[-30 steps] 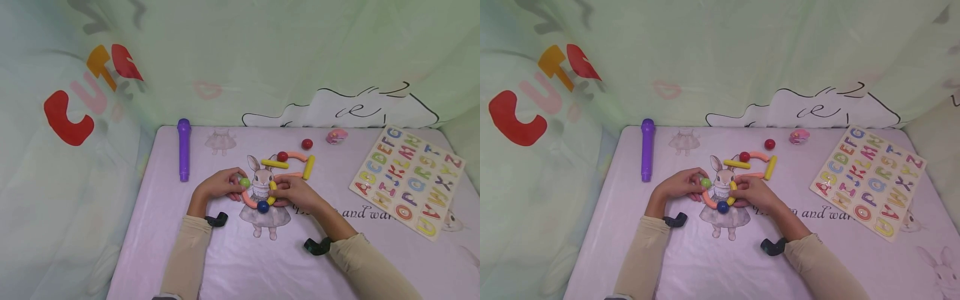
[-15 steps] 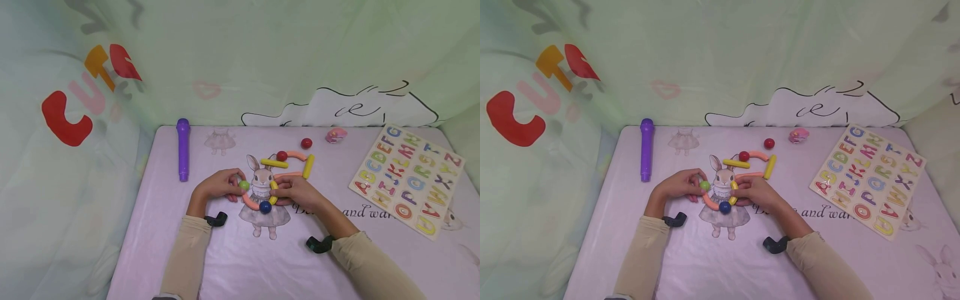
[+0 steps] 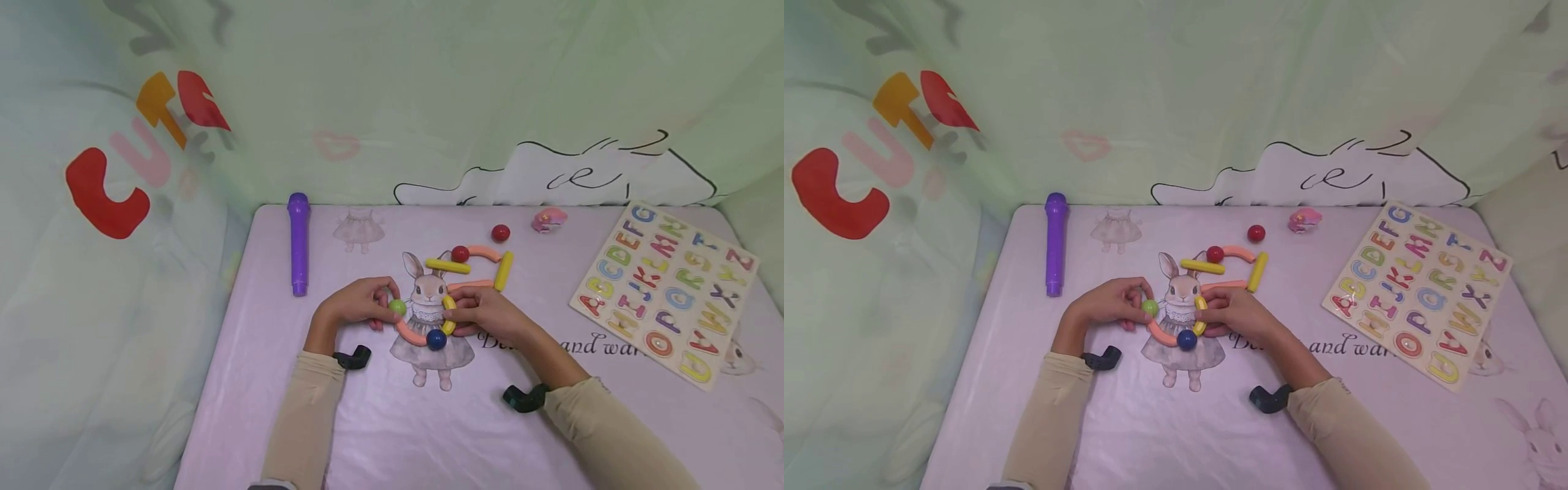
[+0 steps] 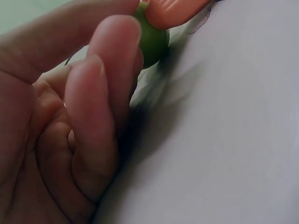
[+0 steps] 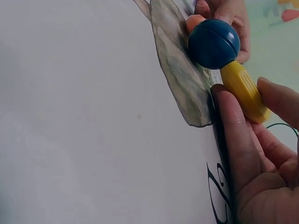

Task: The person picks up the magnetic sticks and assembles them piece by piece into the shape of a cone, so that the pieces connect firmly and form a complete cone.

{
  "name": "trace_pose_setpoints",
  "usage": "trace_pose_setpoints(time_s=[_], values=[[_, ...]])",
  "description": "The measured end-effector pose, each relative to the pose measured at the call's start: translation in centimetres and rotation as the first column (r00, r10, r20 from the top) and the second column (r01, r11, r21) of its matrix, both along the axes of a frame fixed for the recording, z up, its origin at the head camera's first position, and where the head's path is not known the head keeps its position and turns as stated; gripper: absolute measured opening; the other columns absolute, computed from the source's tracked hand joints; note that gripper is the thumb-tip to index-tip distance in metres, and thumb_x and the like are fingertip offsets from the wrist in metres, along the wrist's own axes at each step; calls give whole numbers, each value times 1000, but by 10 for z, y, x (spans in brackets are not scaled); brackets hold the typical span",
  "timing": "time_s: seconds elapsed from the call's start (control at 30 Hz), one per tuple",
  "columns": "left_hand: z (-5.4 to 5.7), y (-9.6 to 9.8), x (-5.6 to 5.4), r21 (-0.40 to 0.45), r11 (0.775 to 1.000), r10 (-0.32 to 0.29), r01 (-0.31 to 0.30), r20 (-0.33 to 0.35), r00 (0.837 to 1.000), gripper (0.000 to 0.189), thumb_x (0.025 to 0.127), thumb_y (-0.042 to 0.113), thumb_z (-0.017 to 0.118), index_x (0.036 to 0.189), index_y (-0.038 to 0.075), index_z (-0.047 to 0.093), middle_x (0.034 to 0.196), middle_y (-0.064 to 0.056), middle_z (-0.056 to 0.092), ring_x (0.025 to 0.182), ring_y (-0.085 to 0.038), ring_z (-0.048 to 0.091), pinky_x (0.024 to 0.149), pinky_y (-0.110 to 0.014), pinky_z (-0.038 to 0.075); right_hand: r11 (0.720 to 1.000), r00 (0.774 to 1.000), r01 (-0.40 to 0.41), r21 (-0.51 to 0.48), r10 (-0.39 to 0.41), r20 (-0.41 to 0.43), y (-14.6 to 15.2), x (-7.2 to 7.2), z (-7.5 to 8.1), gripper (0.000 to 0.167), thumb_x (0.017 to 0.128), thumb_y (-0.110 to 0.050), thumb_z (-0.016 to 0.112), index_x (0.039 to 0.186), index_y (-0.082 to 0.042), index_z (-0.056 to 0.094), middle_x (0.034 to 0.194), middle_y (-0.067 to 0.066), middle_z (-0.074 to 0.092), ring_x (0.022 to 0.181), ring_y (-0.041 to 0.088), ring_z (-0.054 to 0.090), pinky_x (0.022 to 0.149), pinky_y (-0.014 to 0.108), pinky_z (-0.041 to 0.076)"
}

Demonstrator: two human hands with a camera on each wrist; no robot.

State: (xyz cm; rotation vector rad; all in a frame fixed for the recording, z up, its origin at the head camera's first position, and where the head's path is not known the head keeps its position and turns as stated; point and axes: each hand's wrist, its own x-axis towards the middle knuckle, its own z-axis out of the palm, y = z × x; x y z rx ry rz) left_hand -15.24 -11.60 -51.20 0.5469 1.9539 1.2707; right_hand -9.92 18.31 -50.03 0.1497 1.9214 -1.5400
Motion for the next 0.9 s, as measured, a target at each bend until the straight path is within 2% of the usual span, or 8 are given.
trace_pose_setpoints(time_s=[0.23, 0.5, 0.7, 0.9], values=[[4, 0, 0, -20, 999, -30, 30, -20, 999, 37, 85, 20, 84, 112, 12, 60, 68, -2, 61, 55, -15, 63, 60, -28, 54, 998, 999, -21, 67, 24, -47, 4, 2, 0, 58, 89, -25, 81, 137, -3, 56, 100, 12, 64, 81, 21, 75, 75, 34, 63], [5, 0, 0, -21, 998, -57, 57, -38, 998, 35, 85, 19, 84, 111, 13, 61, 69, -2, 62, 55, -15, 63, 60, -27, 53, 977, 992, -50, 209, 73, -103, 5, 4, 5, 46, 84, -33, 86, 114, -5, 66, 91, 11, 72, 75, 22, 76, 69, 34, 63], [3, 0, 0, -20, 998, -65, 65, -45, 997, 34, 85, 20, 84, 110, 12, 62, 70, -2, 63, 56, -15, 63, 60, -27, 52, 959, 987, -64, 276, 102, -124, 5, 2, 8, 48, 83, -37, 86, 109, -2, 66, 85, 8, 74, 72, 18, 75, 67, 31, 62], [3, 0, -1, -8, 998, -66, 66, -39, 997, 34, 85, 19, 84, 111, 12, 62, 70, -2, 63, 55, -15, 63, 59, -27, 52, 947, 986, -74, 313, 116, -117, 4, 1, 13, 42, 84, -35, 85, 105, -3, 66, 82, 7, 74, 70, 17, 74, 65, 28, 61]])
